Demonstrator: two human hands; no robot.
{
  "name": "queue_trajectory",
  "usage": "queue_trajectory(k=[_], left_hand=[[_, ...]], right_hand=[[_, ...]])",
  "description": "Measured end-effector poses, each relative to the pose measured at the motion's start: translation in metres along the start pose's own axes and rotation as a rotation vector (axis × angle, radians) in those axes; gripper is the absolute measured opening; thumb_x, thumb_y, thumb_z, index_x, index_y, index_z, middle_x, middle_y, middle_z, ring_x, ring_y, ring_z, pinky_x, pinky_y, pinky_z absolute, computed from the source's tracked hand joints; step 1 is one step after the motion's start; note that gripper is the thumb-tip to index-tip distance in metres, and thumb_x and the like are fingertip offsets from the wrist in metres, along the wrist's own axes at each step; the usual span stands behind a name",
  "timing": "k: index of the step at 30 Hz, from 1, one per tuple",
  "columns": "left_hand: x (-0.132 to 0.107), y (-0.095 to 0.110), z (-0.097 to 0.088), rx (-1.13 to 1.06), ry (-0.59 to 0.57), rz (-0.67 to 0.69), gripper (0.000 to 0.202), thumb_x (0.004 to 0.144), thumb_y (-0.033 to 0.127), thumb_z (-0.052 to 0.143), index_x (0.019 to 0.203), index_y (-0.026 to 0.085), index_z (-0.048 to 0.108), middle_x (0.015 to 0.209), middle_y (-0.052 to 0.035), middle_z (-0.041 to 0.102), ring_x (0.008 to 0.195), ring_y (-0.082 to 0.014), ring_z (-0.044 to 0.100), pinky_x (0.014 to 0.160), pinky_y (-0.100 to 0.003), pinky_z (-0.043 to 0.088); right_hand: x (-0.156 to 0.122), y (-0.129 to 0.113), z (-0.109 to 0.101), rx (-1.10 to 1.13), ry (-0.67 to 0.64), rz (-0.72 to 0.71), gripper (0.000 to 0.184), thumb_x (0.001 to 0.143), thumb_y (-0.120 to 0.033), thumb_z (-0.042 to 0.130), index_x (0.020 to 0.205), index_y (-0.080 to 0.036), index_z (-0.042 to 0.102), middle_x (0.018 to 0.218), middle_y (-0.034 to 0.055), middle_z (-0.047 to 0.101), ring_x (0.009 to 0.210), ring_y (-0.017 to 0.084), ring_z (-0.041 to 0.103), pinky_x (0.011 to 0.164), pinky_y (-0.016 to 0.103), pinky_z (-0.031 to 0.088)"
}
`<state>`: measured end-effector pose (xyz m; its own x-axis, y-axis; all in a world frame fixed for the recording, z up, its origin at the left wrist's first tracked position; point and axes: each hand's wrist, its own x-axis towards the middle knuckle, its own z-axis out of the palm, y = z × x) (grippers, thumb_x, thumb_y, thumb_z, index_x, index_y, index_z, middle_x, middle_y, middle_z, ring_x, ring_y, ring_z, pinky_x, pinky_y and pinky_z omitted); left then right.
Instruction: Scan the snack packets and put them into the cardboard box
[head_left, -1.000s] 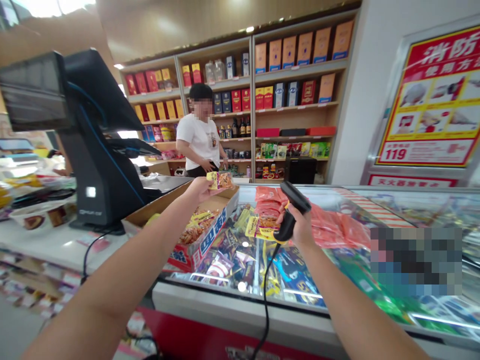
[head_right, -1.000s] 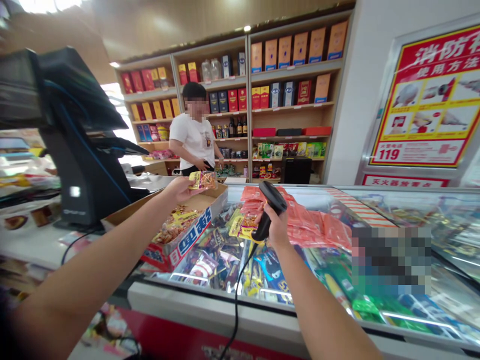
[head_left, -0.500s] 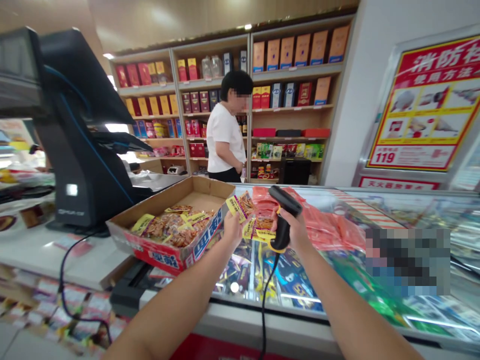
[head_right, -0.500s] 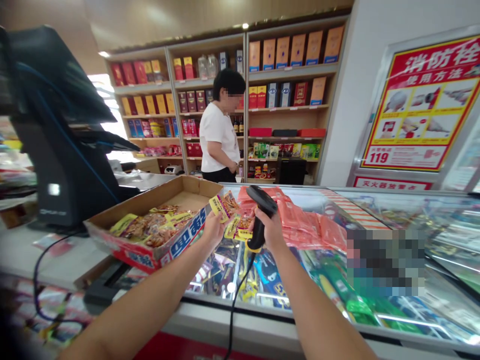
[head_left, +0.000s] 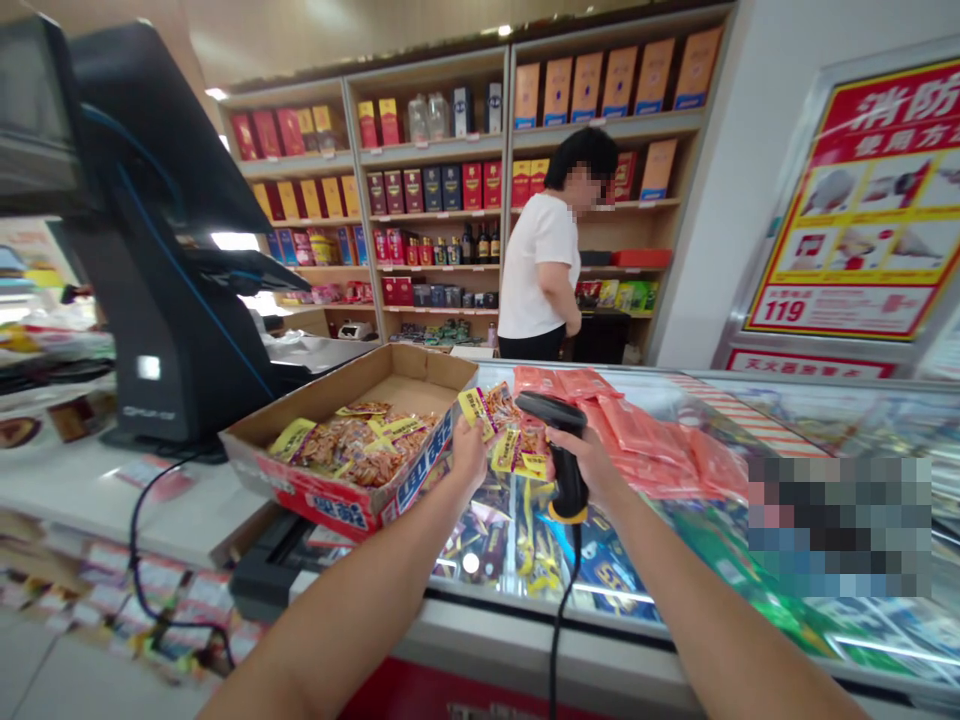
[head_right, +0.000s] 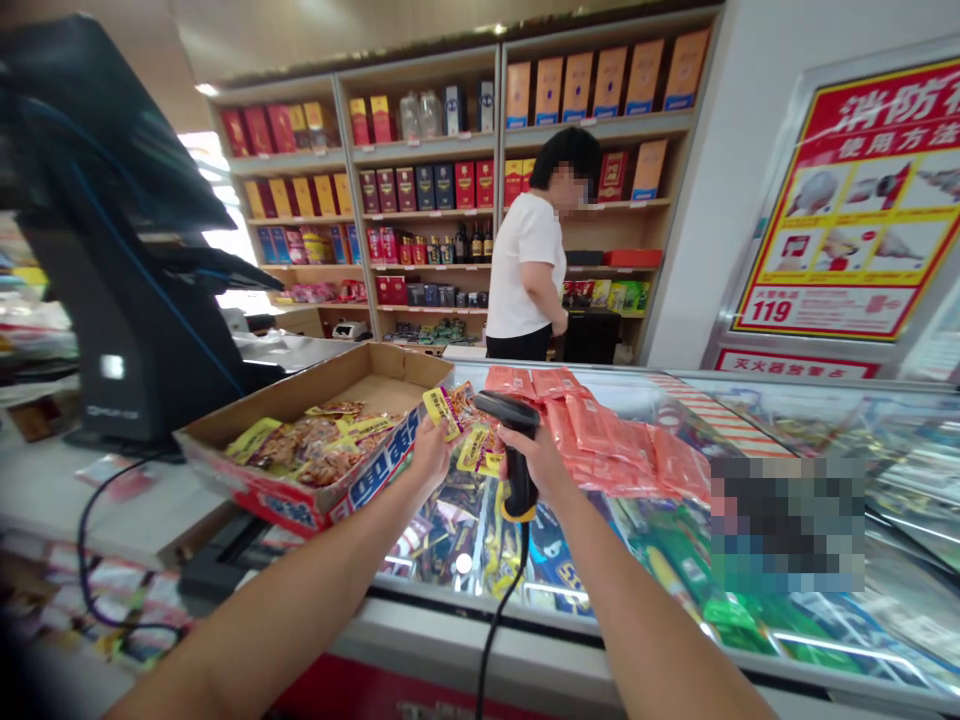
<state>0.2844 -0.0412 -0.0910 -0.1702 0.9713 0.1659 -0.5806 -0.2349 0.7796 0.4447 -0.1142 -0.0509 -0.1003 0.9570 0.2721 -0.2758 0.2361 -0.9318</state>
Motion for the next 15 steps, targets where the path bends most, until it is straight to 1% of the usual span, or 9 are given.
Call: queue_trajectory(k=[7,10,13,15], left_hand=[[-0.0016,-0.0006,-0.0014,-0.009,-0.014,-0.018,0.019,0.074,0.018,0.063,0.089,0.019,0.053,0.090,-0.0005,0.066,0.083,-0.0133,0.065,0.088,-0.041,0.055],[-0.0019,-0.0001,-0.0011,0.010,-0.011,-0.021,0.018,0.075,0.018,0.062,0.091,0.019,0.052,0.092,-0.0008,0.065,0.083,-0.0127,0.065,0.087,-0.039,0.056],[-0.0017,0.0005,-0.0005,0.002,0.004,-0.023,0.016,0.077,0.014,0.059,0.091,0.019,0.053,0.088,0.0000,0.064,0.079,-0.0111,0.064,0.085,-0.037,0.057],[-0.0016,0.0010,0.0000,-0.005,0.016,-0.026,0.017,0.076,0.013,0.058,0.091,0.019,0.053,0.088,0.0001,0.064,0.078,-0.0111,0.064,0.084,-0.037,0.057]], right_hand=[[-0.0018,-0.0008,0.0006,-0.068,-0.021,0.040,0.027,0.071,-0.040,0.070,0.058,-0.018,0.061,0.042,-0.0009,0.056,0.033,0.013,0.053,0.032,0.022,0.042],[-0.0015,-0.0009,0.0003,-0.063,-0.001,0.040,0.027,0.070,-0.040,0.070,0.058,-0.018,0.062,0.044,-0.0006,0.057,0.034,0.013,0.054,0.034,0.022,0.042],[-0.0004,-0.0007,0.0003,-0.047,0.005,0.026,0.026,0.069,-0.040,0.071,0.062,-0.017,0.063,0.046,0.0000,0.059,0.034,0.013,0.054,0.034,0.023,0.042],[0.0003,-0.0004,0.0005,-0.028,0.024,-0.006,0.026,0.067,-0.040,0.073,0.066,-0.016,0.064,0.052,0.0008,0.062,0.035,0.014,0.055,0.033,0.023,0.042]])
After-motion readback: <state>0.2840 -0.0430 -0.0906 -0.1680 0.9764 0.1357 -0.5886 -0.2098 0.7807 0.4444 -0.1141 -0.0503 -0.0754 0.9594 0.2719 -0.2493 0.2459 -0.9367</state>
